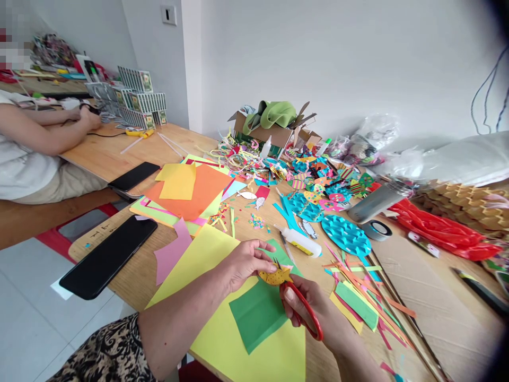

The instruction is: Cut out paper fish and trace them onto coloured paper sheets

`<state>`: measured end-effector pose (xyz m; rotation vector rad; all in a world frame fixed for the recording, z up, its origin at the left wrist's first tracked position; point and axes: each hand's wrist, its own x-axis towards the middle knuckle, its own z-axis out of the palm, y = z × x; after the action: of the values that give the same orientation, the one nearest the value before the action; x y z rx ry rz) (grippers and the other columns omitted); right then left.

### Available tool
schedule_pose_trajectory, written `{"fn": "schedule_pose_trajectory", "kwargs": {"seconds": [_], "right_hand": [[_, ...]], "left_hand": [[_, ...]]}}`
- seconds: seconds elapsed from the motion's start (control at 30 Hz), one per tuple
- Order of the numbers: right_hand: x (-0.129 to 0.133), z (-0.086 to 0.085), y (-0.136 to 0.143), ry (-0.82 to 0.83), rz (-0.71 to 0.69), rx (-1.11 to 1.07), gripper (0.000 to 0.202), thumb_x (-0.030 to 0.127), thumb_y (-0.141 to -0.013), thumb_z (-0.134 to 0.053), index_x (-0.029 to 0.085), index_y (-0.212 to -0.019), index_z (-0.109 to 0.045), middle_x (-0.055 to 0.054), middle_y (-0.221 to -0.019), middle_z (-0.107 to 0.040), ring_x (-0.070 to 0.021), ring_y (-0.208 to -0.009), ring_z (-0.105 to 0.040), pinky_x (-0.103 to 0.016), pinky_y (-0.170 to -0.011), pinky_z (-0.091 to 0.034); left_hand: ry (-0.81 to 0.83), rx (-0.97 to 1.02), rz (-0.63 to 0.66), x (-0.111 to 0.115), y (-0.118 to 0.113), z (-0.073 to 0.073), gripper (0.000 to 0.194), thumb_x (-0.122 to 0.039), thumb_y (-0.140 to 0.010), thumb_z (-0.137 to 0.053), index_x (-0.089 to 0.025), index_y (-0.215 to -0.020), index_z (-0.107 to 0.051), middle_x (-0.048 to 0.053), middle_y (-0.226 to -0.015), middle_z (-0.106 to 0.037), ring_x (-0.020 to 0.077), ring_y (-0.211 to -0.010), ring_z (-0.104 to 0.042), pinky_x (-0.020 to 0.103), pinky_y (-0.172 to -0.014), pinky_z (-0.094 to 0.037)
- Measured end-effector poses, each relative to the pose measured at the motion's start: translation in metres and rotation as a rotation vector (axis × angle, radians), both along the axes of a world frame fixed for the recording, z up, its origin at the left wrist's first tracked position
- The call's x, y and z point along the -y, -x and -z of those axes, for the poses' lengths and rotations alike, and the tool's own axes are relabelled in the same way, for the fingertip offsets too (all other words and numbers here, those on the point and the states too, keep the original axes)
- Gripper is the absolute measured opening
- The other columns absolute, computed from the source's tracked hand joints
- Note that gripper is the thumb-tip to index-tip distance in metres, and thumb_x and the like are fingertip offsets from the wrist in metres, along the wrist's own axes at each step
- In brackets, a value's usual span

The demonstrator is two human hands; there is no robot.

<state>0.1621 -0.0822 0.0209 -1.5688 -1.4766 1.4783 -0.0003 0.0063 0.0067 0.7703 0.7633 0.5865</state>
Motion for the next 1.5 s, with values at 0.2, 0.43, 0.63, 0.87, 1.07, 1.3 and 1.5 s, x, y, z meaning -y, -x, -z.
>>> {"fn": "schedule_pose_trajectory", "kwargs": {"seconds": [0.2,0.43,0.63,0.87,1.07,1.3,1.5], "right_hand": [[-0.0001,-0.0016,-0.0005,0.006,-0.021,0.007,0.052,0.070,-0.076,-0.056,0.019,-0.071,-0.046,0.002,-0.058,-0.053,-0.0100,-0.047,-0.049,-0.022,-0.045,-0.032],[0.0002,-0.0012,-0.0012,0.017,-0.019,0.023,0.053,0.071,-0.076,-0.055,0.019,-0.071,-0.046,0.002,-0.058,-0.052,-0.0094,-0.047,-0.048,-0.022,-0.045,-0.032],[0.0008,-0.0008,-0.0020,-0.004,-0.048,-0.014,0.052,0.070,-0.077,-0.055,0.019,-0.073,-0.047,0.001,-0.060,-0.054,-0.0102,-0.049,-0.049,-0.023,-0.046,-0.032],[0.0004,-0.0015,-0.0019,-0.019,-0.068,-0.025,0.052,0.070,-0.079,-0.053,0.018,-0.076,-0.048,-0.001,-0.062,-0.055,-0.0107,-0.051,-0.049,-0.024,-0.047,-0.033],[0.0010,-0.0017,-0.0015,-0.020,-0.051,-0.010,0.053,0.070,-0.079,-0.052,0.019,-0.072,-0.045,0.000,-0.060,-0.054,-0.0101,-0.049,-0.048,-0.023,-0.046,-0.032],[0.0013,-0.0019,-0.0047,-0.031,-0.080,-0.064,0.054,0.071,-0.077,-0.055,0.018,-0.075,-0.047,-0.002,-0.064,-0.056,-0.0116,-0.053,-0.051,-0.024,-0.048,-0.034],[0.0013,-0.0012,-0.0028,-0.026,-0.055,-0.029,0.053,0.070,-0.078,-0.054,0.018,-0.072,-0.046,-0.001,-0.061,-0.055,-0.0105,-0.049,-0.049,-0.023,-0.046,-0.032]], "left_hand": [[-0.049,-0.024,0.000,0.0006,0.0010,-0.0003,0.052,-0.012,-0.049,-0.077,-0.013,-0.098,-0.060,-0.002,-0.066,-0.061,0.0109,-0.062,-0.055,0.025,-0.061,-0.036],[-0.033,-0.033,0.014,-0.0001,0.0016,-0.0022,0.053,-0.013,-0.048,-0.077,-0.014,-0.098,-0.060,-0.001,-0.066,-0.061,0.0119,-0.062,-0.056,0.026,-0.060,-0.038],[-0.007,-0.019,0.018,-0.0005,0.0016,-0.0014,0.057,-0.015,-0.046,-0.080,-0.014,-0.099,-0.059,-0.002,-0.067,-0.059,0.0126,-0.061,-0.056,0.026,-0.058,-0.041],[-0.002,0.004,0.033,0.0002,0.0013,-0.0031,0.056,-0.015,-0.047,-0.078,-0.014,-0.099,-0.058,-0.003,-0.067,-0.058,0.0125,-0.059,-0.056,0.024,-0.053,-0.038],[-0.041,-0.010,0.028,0.0002,0.0016,-0.0032,0.055,-0.014,-0.050,-0.076,-0.014,-0.101,-0.058,-0.003,-0.066,-0.058,0.0097,-0.055,-0.054,0.023,-0.049,-0.032],[-0.032,-0.001,0.038,-0.0030,0.0043,-0.0048,0.057,-0.016,-0.049,-0.077,-0.014,-0.103,-0.058,-0.004,-0.068,-0.058,0.0085,-0.056,-0.054,0.022,-0.048,-0.030],[-0.069,-0.011,0.047,-0.0024,0.0033,-0.0014,0.058,-0.017,-0.049,-0.077,-0.013,-0.103,-0.058,-0.003,-0.067,-0.058,0.0086,-0.055,-0.053,0.022,-0.047,-0.030]]}}
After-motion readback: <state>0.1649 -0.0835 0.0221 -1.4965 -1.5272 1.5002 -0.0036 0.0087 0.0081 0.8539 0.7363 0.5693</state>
